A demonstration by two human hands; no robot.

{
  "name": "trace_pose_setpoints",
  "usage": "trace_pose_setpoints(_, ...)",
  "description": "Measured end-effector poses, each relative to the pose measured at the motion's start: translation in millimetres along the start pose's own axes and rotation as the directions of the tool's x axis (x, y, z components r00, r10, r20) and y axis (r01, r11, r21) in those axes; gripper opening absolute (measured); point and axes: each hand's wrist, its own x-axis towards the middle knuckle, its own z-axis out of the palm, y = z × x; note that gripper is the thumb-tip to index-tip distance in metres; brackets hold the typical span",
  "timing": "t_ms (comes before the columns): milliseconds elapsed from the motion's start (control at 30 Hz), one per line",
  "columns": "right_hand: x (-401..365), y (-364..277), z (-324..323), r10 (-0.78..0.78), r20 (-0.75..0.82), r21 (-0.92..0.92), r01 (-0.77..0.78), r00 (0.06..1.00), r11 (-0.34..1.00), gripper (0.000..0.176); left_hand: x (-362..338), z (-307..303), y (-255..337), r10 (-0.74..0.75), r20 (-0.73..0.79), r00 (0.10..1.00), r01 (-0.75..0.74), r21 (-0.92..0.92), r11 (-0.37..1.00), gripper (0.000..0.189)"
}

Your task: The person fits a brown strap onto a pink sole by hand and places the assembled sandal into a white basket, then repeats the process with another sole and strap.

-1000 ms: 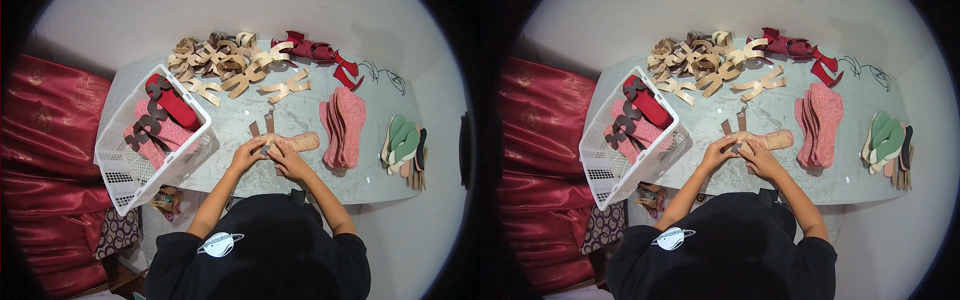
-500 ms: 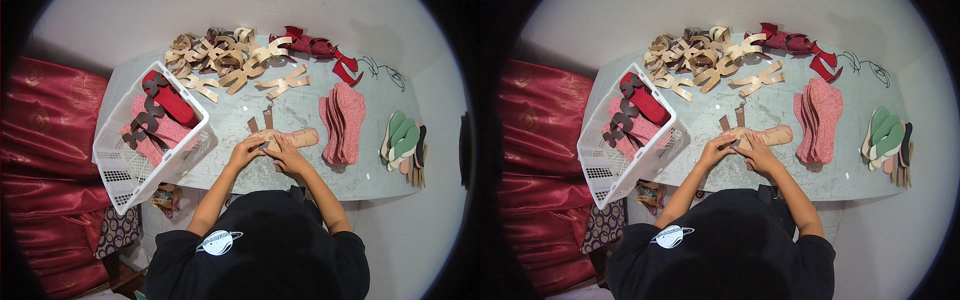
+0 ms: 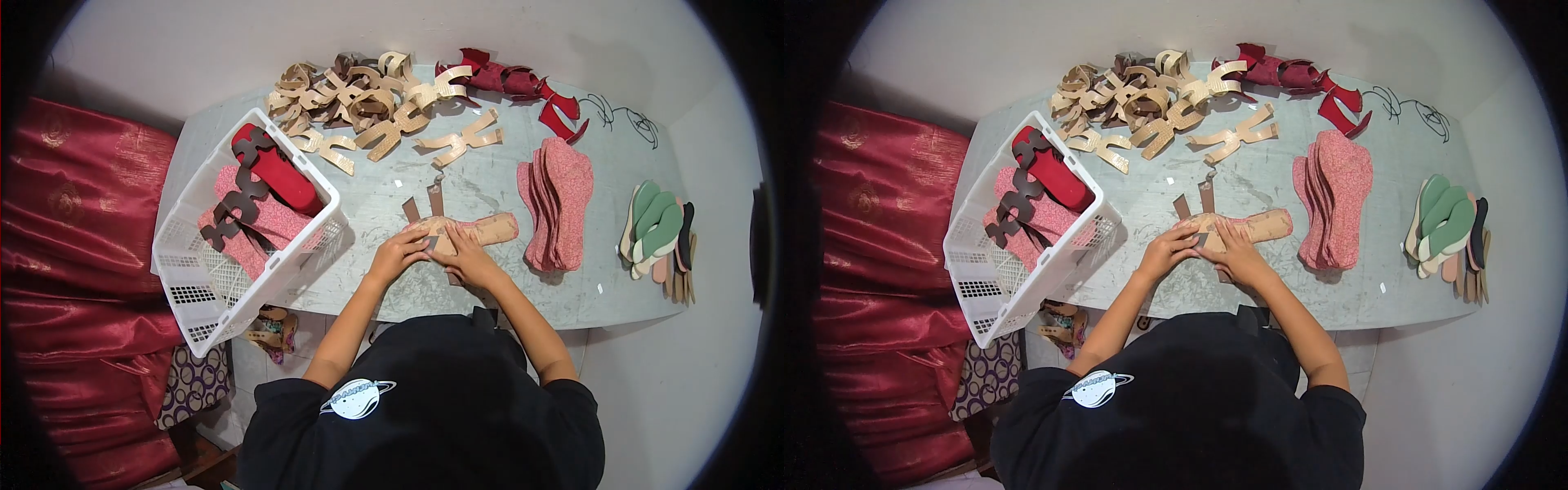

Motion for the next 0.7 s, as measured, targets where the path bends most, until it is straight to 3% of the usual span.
trace_pose_setpoints(133,-1.1,-1.2,0.0,0.009,0.011,-0.016,-0.008,1.000,1.000,0.057,-0.8,-2.2,1.2,0.024,-0.007,1.000,-0.024,0.007,1.000,0.034)
trace_pose_setpoints(233,0.4,-0.1,-0.7,0.010,0.009,0.000,-0.010,1.000,1.000,0.057,3.0,-7.2,-1.7,0.099,0.005,0.995,-0.099,0.137,0.986,0.028)
trace_pose_setpoints(333,0.9,-3.2,-3.8,0.031,0.039,-0.002,-0.031,0.999,1.000,0.056,2.7,-6.7,-7.0,0.045,0.067,0.997,-0.052,0.115,0.992,0.025)
trace_pose_setpoints(700,0.8,-3.3,-3.4,0.078,0.075,0.027,-0.080,0.994,0.996,0.054,3.3,1.0,-7.8,-0.040,-0.070,0.997,0.044,0.068,0.997,0.024)
